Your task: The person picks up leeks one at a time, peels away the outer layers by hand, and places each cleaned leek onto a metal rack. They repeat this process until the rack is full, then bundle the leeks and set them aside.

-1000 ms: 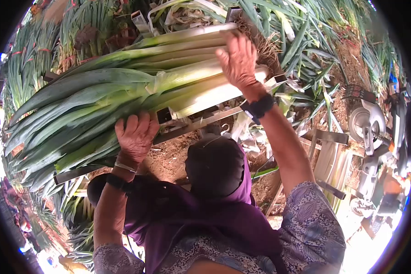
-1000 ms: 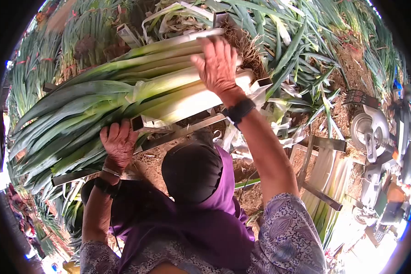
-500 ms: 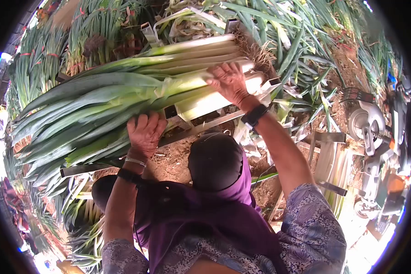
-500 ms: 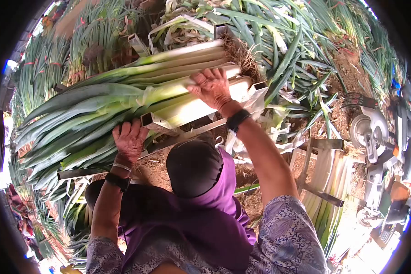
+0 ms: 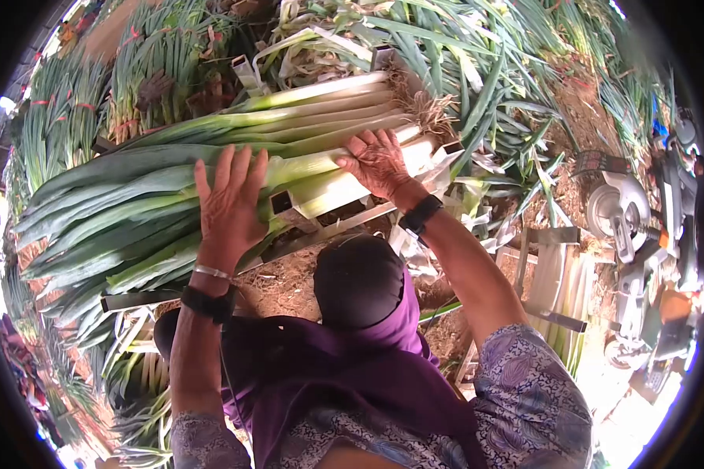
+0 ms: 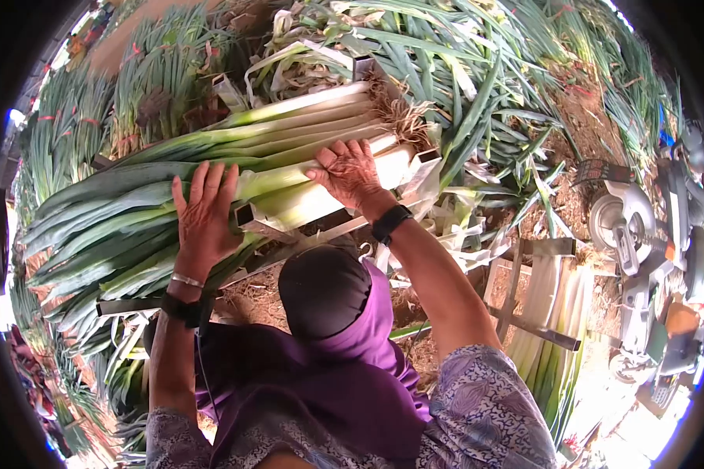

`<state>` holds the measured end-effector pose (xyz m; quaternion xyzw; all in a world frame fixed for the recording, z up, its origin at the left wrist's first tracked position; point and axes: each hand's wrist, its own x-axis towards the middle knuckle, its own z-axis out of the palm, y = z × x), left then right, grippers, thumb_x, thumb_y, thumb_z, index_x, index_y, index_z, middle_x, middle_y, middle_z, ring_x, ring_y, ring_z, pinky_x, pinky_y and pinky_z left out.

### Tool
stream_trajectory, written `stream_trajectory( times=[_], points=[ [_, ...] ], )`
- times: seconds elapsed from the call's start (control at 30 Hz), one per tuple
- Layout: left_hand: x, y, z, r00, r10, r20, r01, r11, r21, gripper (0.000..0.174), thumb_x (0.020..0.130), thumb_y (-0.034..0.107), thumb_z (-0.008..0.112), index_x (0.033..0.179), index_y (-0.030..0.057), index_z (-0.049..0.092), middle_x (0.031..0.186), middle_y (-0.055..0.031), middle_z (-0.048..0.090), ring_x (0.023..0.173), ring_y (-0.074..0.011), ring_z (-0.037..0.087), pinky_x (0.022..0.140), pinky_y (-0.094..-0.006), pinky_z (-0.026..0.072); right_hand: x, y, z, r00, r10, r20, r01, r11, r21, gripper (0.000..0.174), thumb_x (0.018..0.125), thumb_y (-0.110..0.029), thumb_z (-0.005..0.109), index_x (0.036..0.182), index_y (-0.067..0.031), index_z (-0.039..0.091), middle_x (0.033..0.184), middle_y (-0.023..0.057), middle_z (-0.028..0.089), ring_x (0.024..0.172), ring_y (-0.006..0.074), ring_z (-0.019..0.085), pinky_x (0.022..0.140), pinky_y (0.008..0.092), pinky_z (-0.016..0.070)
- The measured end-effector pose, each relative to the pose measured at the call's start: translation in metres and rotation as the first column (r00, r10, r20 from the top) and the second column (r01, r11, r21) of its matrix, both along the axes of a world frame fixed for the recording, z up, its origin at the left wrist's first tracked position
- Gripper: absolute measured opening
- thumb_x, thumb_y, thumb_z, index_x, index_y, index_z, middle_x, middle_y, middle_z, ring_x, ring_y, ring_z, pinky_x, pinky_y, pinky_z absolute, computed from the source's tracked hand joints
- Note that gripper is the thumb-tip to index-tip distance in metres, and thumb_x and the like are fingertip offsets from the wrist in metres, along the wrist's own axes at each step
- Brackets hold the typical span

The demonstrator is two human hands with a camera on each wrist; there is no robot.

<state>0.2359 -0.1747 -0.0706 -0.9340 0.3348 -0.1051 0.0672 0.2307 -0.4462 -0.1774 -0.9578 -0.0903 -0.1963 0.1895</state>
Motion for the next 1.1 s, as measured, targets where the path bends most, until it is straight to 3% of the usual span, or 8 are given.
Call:
stream_trajectory(
  times=[0.13,0.27,0.43,0.83,0.93,1.0,1.07,1.1],
  points=[
    [0.008,-0.002,0.007,0.989,0.024,-0.149,-0.036,0.996,-0.076,0.092,0.053,0.013,0.074,0.139,0.0138,0.042,0.138,-0.0101,0.042,0.136,-0.0299,0.031,0.113,-0.0576,0.0091,0.01,-0.015,0.006,0.993,0.103,-0.052,-0.102,0.995,0.019,0.05,0.086,-0.061,0.048,0.102,-0.0157,0.062,0.098,0.0081,0.059,0.097,0.0306,0.052,0.09,0.0466,0.0337],
    [0.011,-0.002,0.012,0.992,-0.075,-0.1,0.062,0.99,-0.127,0.086,0.059,0.021,0.074,0.138,0.0155,0.043,0.139,-0.0103,0.042,0.137,-0.0304,0.03,0.113,-0.0569,0.0102,0.018,-0.037,0.012,0.978,0.173,-0.121,-0.165,0.984,0.072,0.048,0.084,-0.058,0.055,0.103,-0.015,0.063,0.098,0.0078,0.06,0.098,0.0299,0.053,0.091,0.0458,0.0331],
    [0.018,0.004,0.014,0.993,0.002,-0.114,-0.02,0.986,-0.163,0.089,0.059,0.04,0.077,0.137,0.0121,0.044,0.136,-0.0107,0.043,0.13,-0.0306,0.035,0.11,-0.0529,0.0184,0.019,-0.036,0.002,0.984,0.163,-0.066,-0.163,0.987,0.004,0.041,0.082,-0.052,0.06,0.095,-0.0129,0.065,0.094,0.0063,0.061,0.095,0.027,0.055,0.089,0.0433,0.0351],
    [0.022,0.009,-0.003,0.999,-0.014,-0.044,0.006,0.985,-0.172,0.086,0.057,0.057,0.073,0.123,0.0071,0.05,0.118,-0.007,0.049,0.113,-0.0261,0.042,0.104,-0.0489,0.0227,0.014,-0.026,0.011,0.978,0.197,-0.066,-0.197,0.98,0.01,0.043,0.089,-0.051,0.051,0.098,-0.0104,0.061,0.095,0.0091,0.061,0.094,0.0314,0.055,0.088,0.0448,0.0373],
    [0.018,0.018,0.01,0.999,0.021,-0.036,-0.027,0.985,-0.173,0.072,0.062,0.046,0.069,0.12,0.0074,0.051,0.115,-0.0075,0.048,0.111,-0.0268,0.042,0.104,-0.0502,0.0247,0.014,-0.033,0.009,0.968,0.221,-0.12,-0.228,0.973,-0.046,0.041,0.09,-0.048,0.051,0.1,-0.0103,0.063,0.101,0.0096,0.062,0.097,0.0311,0.056,0.09,0.0456,0.0372],
    [0.016,0.016,-0.013,0.988,-0.044,0.15,0.047,0.999,-0.02,0.077,0.059,0.043,0.071,0.124,0.0069,0.05,0.118,-0.0083,0.047,0.115,-0.028,0.04,0.106,-0.0509,0.0231,0.021,-0.04,-0.007,0.944,0.316,-0.099,-0.328,0.935,-0.138,0.039,0.091,-0.046,0.051,0.102,-0.0109,0.064,0.105,0.0094,0.063,0.101,0.0308,0.056,0.091,0.0455,0.0371],
    [0.016,0.013,0.001,1.0,-0.011,-0.012,0.01,0.999,-0.043,0.091,0.05,0.043,0.076,0.129,0.0066,0.047,0.12,-0.0091,0.044,0.117,-0.0286,0.039,0.107,-0.05,0.0215,0.019,-0.006,0.051,0.921,0.264,-0.287,-0.298,0.951,-0.081,0.037,0.092,-0.043,0.052,0.106,-0.0113,0.064,0.11,0.0098,0.063,0.107,0.0303,0.055,0.095,0.046,0.0364],
    [0.014,0.013,0.004,1.0,0.0,-0.005,0.0,0.999,-0.038,0.092,0.05,0.041,0.076,0.131,0.0071,0.047,0.123,-0.0093,0.044,0.119,-0.0286,0.038,0.108,-0.0504,0.0207,0.022,0.009,0.048,0.918,0.361,-0.166,-0.363,0.932,0.017,0.039,0.09,-0.046,0.056,0.106,-0.011,0.064,0.107,0.0092,0.065,0.109,0.0283,0.055,0.093,0.0454,0.0361]
  ],
)
